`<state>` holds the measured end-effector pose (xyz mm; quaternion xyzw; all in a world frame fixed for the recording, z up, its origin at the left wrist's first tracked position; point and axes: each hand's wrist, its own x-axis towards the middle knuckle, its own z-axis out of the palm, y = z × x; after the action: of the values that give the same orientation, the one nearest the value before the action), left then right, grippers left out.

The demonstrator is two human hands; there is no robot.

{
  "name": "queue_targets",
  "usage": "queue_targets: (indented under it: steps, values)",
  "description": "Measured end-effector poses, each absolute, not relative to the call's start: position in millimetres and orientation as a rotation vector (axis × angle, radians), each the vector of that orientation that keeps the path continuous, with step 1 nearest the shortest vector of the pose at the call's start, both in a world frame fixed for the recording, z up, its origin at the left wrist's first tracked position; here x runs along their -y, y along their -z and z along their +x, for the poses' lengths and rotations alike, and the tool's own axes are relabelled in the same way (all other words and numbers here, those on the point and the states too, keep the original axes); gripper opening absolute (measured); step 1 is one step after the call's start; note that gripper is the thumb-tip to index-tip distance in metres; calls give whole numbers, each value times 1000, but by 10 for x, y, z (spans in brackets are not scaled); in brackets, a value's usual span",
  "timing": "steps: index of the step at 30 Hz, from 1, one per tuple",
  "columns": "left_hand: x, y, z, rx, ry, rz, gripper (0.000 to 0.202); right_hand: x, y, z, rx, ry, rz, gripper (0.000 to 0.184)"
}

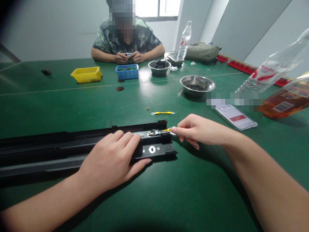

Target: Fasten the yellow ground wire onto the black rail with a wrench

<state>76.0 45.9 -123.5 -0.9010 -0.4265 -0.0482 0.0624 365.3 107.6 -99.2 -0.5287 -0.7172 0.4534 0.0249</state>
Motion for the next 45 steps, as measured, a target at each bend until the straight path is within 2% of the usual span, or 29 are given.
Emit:
queue_targets:
  steps: [7,13,19,35,45]
  values:
    - [-457,1235,762,1300,134,-2722,47,-1065,973,3627,2160,-1385,-1677,56]
    - [-454,1236,754,1274,155,-2715,47,-1081,1026,3595,1990,-1093,-1751,56]
    - [-456,1236,745,1272,155,-2708,46,-1067,1033,3571,1918,-923,-1551,54]
    - [-469,1255,748,1251,185,-2707,44,-1126,1229,3490,1919,-1036,-1454,52]
    - [-458,1259,745,1255,191,-2713,46,-1134,1204,3527,2029,-1149,-1576,52]
